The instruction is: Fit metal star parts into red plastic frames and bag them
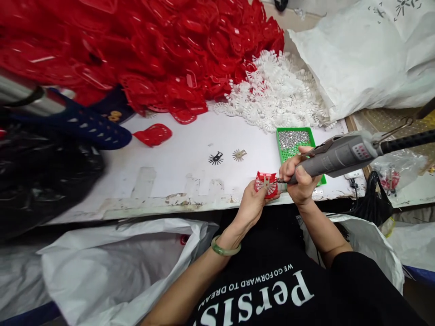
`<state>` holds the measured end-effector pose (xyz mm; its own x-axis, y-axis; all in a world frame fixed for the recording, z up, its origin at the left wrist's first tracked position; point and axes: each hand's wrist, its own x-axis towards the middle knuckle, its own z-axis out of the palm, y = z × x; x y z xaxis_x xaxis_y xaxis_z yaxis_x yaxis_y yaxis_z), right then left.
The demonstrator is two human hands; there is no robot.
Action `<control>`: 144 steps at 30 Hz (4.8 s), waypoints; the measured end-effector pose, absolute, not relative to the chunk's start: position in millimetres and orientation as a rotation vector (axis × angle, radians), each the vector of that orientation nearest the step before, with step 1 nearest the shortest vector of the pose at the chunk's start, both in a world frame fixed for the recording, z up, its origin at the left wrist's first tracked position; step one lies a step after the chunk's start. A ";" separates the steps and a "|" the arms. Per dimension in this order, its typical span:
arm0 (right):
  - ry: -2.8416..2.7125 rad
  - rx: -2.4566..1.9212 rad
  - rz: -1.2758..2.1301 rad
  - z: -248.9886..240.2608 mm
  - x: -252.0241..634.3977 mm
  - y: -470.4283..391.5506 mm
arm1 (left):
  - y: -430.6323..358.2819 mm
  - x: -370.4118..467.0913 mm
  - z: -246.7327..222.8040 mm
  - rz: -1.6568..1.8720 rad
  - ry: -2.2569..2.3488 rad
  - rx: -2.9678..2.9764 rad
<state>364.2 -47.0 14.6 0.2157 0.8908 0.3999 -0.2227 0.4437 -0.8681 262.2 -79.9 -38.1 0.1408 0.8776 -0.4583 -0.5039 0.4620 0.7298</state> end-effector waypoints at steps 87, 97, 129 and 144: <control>-1.142 -1.029 0.565 -43.6 446.2 -11.5 | -82.0 226.0 -45.6 1.058 1.011 0.457; -1.082 -1.013 0.522 -16.5 439.9 -13.2 | -81.9 241.0 -39.7 1.027 0.976 0.466; -1.147 -0.749 0.883 0.6 359.8 -54.0 | -88.3 263.2 -26.1 0.997 0.934 0.514; -1.363 -0.573 1.131 -7.3 373.7 -50.0 | -81.1 255.8 -18.9 0.843 0.880 0.621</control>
<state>373.7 -50.0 -7.3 -0.1645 0.8720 0.4610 -0.2921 0.4033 -0.8672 255.8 -81.1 -18.9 0.3665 0.8369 -0.4064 -0.3705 0.5320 0.7614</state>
